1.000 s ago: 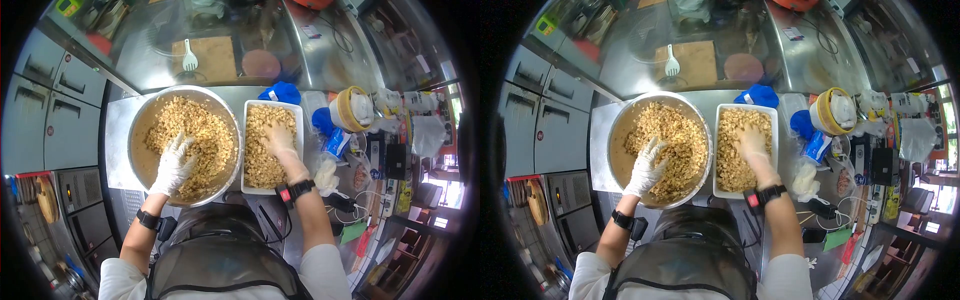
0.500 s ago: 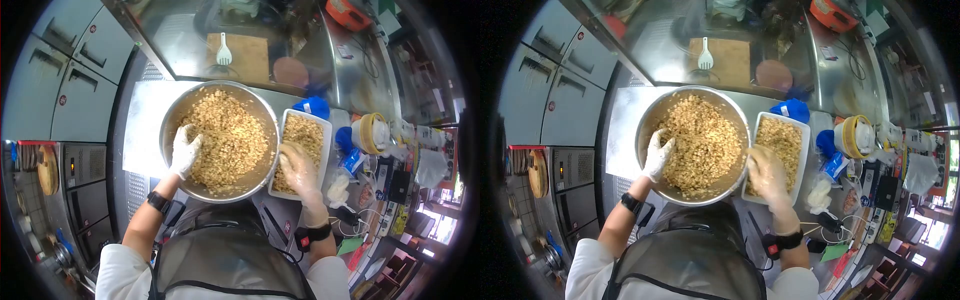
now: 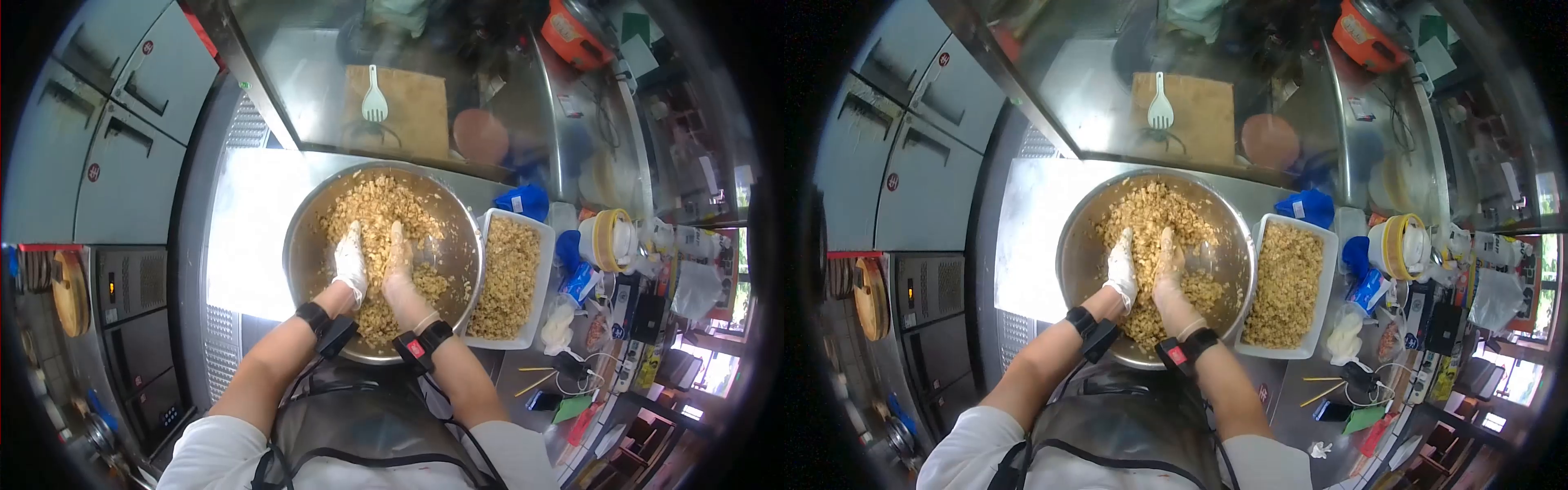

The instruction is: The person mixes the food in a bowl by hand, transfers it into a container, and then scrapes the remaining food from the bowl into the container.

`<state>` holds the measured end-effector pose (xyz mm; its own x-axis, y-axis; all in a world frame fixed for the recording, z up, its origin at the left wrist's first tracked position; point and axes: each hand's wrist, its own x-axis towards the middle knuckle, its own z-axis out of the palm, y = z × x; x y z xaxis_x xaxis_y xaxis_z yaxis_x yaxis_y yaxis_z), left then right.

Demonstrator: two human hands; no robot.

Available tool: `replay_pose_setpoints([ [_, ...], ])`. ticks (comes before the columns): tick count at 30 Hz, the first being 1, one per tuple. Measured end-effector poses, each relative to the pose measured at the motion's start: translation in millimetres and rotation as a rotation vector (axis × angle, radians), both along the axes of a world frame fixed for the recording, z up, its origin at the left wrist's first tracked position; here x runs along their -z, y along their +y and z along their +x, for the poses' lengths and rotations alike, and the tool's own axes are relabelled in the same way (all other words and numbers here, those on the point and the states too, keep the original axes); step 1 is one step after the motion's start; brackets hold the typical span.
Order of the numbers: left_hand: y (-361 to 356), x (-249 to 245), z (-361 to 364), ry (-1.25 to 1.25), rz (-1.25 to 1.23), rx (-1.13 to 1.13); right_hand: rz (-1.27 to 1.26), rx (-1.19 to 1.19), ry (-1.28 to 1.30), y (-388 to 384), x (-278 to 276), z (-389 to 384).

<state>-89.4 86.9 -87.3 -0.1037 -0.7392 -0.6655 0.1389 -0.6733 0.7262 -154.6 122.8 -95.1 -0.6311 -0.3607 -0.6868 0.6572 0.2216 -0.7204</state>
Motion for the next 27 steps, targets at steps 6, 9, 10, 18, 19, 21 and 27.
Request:
replay_pose_setpoints([
  [6,8.3,-38.8,3.2,0.195,-0.068,-0.007,-0.317,0.075,-0.172,-0.5,-38.8,16.7],
  [9,11.8,-91.8,-0.3,0.195,-0.182,0.026,-0.354,0.058,-0.117,4.5,-38.5,18.9],
  [10,13.8,-93.3,0.8,0.261,-0.204,0.044,-0.383,0.053,-0.099,8.0,-51.3,17.0],
  [18,76.5,-144.5,-46.8,0.152,-0.517,0.179,-0.620,0.083,0.024,78.7,-159.7,-33.3],
  [19,88.3,-157.2,-61.8,0.350,-0.330,0.170,-0.664,0.110,0.095,91.5,-165.5,-45.5],
  [21,104.6,-163.4,-88.8,0.511,-0.201,0.298,-0.657,0.140,0.184,117.4,-155.9,-74.2],
  [27,142.0,-152.8,-146.9,0.344,-0.165,0.557,-0.281,0.087,0.171,190.3,-133.7,-166.9],
])
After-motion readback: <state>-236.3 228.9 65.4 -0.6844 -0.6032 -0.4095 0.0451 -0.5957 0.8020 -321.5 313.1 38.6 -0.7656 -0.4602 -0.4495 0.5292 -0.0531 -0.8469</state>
